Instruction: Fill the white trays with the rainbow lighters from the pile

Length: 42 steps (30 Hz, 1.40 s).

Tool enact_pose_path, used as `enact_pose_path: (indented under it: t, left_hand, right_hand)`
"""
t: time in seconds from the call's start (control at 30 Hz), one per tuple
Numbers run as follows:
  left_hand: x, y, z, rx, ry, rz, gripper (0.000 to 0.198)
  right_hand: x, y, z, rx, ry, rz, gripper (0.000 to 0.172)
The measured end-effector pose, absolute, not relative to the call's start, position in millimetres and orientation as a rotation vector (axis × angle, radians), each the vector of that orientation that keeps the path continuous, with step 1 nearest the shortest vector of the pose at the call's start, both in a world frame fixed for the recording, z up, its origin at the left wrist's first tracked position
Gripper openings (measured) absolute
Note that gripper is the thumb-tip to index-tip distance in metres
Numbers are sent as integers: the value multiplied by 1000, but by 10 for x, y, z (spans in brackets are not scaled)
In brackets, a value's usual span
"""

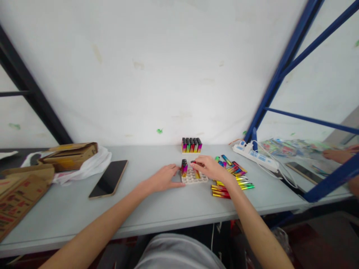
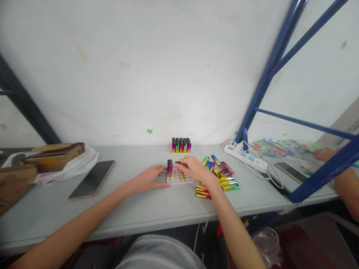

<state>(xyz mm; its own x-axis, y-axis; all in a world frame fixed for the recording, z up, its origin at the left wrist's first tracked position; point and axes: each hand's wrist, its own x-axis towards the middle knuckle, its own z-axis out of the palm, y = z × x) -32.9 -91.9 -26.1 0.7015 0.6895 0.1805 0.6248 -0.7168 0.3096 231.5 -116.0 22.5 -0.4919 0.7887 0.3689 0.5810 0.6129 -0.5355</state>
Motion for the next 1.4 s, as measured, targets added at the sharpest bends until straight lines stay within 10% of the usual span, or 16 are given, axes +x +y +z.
enact_pose_path:
  t: [0.3,1.4]
  left_hand:
    - [-328,-911,-283,2658,1039,446,62]
    - [-341,-887,-274,2687,1068,353,61]
  right_hand:
    - [2172,-1245,210,-1044,-2267,899,47]
    - [2516,-1072,187,-1476,-2256,414,33]
